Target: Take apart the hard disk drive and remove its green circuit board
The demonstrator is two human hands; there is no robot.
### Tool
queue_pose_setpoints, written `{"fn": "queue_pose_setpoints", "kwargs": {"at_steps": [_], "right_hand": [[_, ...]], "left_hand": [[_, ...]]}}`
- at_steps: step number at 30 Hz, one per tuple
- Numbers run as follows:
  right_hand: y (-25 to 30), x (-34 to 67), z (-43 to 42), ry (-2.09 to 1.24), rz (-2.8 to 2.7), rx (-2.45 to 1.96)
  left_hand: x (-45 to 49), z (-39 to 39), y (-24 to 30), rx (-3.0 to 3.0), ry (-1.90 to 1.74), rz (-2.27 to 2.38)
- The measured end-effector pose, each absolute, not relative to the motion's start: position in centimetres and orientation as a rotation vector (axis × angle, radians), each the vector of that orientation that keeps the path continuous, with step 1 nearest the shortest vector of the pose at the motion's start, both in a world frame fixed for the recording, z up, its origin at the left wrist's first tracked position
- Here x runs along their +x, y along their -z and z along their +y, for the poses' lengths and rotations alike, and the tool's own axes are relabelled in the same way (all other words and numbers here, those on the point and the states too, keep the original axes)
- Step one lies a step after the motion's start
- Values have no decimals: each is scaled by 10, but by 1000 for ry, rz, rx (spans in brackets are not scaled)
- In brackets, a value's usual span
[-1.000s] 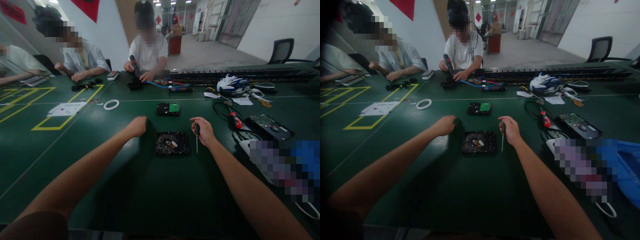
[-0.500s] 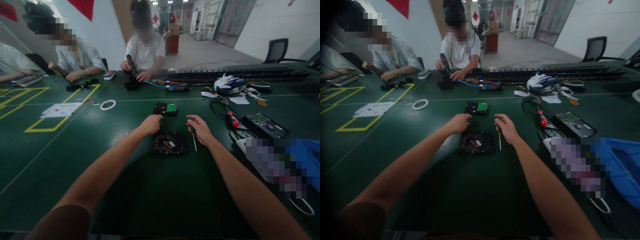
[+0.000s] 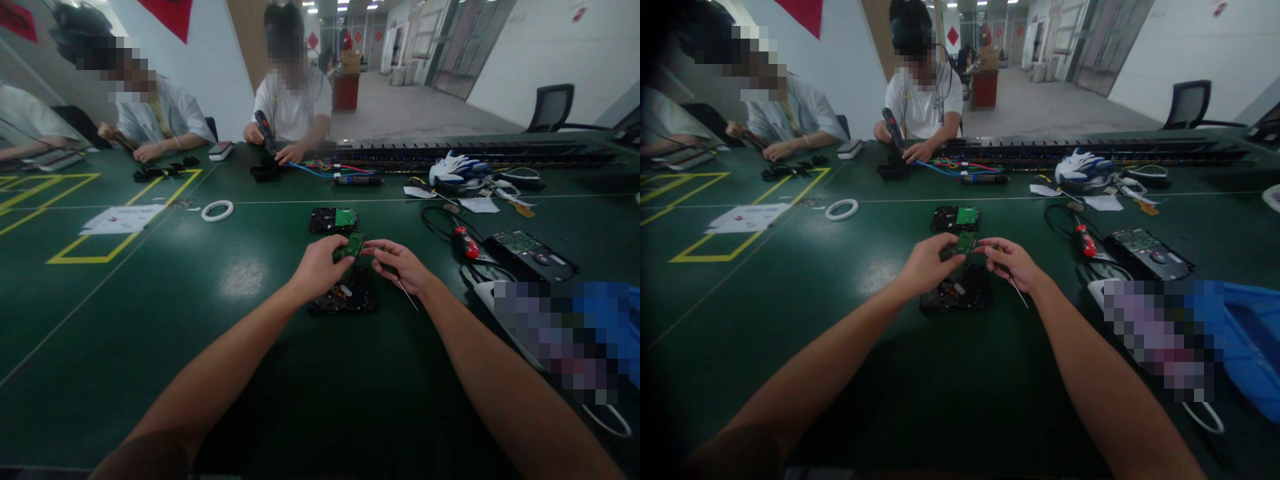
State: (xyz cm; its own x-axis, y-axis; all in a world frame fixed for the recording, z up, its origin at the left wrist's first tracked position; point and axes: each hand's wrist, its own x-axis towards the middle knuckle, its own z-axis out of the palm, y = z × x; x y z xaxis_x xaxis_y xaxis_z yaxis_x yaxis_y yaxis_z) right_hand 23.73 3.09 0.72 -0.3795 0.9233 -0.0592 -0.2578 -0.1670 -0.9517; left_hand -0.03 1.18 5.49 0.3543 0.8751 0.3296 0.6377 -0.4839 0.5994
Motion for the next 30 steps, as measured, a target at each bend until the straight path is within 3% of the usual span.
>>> {"fn": "queue_pose_setpoints", "kwargs": {"at_steps": [9, 14, 19, 30], "right_hand": [[-5, 232, 28, -1707, -1382, -934], [-6, 232, 28, -1691, -1166, -925], [-7, 231, 31, -1689, -1007, -908], [-4, 238, 34, -1657, -943, -980]], "left_hand": [[8, 8, -43, 2324, -856, 1202], [4, -20, -48, 2504, -712, 1225], [-7, -55, -21, 2717, -533, 1349], [-22, -40, -5, 2661, -492, 1472]]}}
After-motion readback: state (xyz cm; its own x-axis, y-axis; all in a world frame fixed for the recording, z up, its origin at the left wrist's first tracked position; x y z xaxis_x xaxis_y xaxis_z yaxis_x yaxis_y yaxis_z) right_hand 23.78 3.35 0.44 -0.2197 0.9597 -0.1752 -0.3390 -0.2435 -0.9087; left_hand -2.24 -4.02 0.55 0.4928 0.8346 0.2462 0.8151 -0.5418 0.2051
